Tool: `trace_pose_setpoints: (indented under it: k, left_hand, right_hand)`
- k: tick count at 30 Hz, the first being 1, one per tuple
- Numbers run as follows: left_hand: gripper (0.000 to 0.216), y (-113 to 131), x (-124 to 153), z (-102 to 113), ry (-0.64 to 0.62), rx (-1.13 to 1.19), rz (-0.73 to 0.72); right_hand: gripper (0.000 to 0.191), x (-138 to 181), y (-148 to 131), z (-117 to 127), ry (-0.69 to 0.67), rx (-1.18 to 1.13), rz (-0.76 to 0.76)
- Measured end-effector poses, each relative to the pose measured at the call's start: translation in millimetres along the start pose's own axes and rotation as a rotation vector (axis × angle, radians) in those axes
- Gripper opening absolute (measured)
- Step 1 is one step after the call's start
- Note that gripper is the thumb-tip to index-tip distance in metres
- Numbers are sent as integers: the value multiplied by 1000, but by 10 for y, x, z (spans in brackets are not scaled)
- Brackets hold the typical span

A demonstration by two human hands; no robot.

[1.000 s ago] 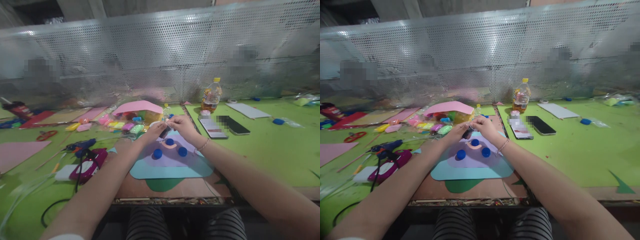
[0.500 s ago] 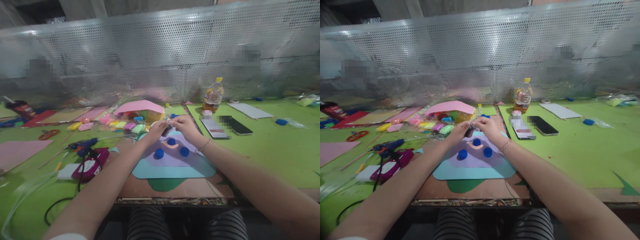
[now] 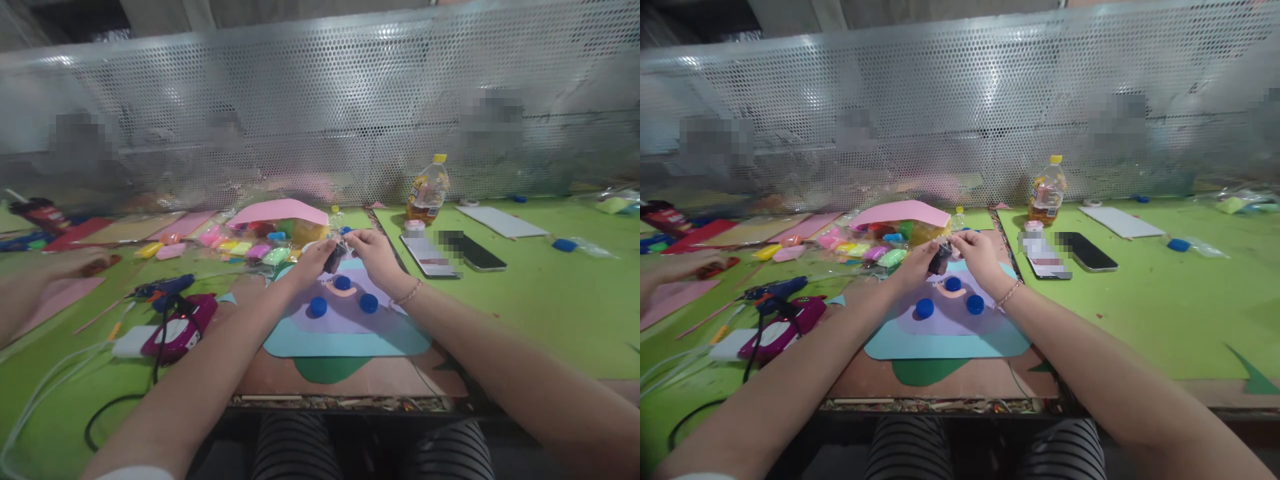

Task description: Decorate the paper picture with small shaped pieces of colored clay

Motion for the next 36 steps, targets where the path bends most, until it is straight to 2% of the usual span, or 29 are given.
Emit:
trace_pose_setpoints:
  k: [4,9,17,23,28,33,36]
  left_hand:
    - [58,-41,-10,9,8,0,15]
    - [56,-107,-40,34,3,37,38]
    - [61,-58,-12,7,-16,-53,39]
    - [58,-84,-50,18,-43,39,24]
    - [58,-132,-60,66,-23,-17,41]
    - [60,-112,-41,76,-8,-52,49]
    - [59,-93,-35,74,-9,-45,44]
  right_hand:
    - [23,-24,49,16,-13,16,-8]
    - [22,-41,-52,-42,-87,33,49]
    - [21,-45,55,-97,-164,5,16]
    - [29,-7,156,-110,-78,-172,-106]
    - [34,4,342,30,33,-209,-200]
    - [34,-3,288,8,-6,-193,-175]
    - [35,18,236,-27,16,-274,-195]
Point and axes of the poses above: each hand's wrist, its own x-axis away from the middle knuckle, its own z-axis out of the back of the hand, y = z × x, the point moved 10 cm from there along -x, towards the middle knuckle, and after that the axes turned 13 degrees about z, right-handed, at the moved point
